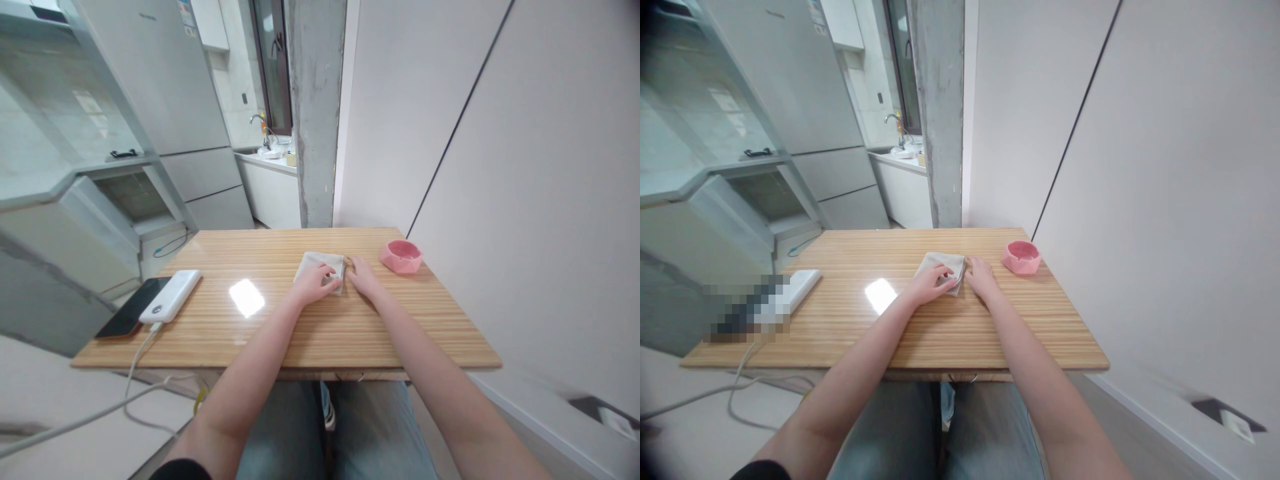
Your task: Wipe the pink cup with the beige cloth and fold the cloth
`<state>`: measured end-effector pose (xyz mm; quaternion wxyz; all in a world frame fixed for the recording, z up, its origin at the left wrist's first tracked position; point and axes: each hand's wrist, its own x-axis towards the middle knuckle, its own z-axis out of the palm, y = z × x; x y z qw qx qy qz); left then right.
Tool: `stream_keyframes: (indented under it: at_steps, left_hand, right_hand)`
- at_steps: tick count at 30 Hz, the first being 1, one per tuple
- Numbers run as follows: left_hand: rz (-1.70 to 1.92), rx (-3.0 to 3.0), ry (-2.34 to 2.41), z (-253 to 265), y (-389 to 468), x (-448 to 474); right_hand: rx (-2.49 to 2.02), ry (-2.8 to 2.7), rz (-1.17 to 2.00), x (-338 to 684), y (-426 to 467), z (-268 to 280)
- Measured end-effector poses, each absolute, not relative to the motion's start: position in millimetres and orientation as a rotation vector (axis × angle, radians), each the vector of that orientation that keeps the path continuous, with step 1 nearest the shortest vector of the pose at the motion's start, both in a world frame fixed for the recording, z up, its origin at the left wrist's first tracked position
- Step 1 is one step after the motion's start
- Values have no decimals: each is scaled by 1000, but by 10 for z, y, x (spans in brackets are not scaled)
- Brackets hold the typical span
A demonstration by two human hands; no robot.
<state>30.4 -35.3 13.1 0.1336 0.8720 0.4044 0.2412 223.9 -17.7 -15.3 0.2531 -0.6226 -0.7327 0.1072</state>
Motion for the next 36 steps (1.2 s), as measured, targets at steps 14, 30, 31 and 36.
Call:
stream_keyframes:
  at_steps: [14, 30, 31, 36]
  left_hand:
    - [1009, 2129, 1560, 6, -63, 71]
    - [916, 2149, 1475, -125, -47, 160]
    - [914, 2138, 1471, -125, -44, 167]
    - [1001, 2062, 1472, -115, -20, 194]
  right_hand:
    - [-1623, -2353, 78, 1729, -715, 48]
    - [-2097, -1911, 119, 3607, -1071, -97]
    - [-2044, -1891, 131, 3521, -1032, -38]
    - [-1675, -1855, 273, 2639, -668, 229]
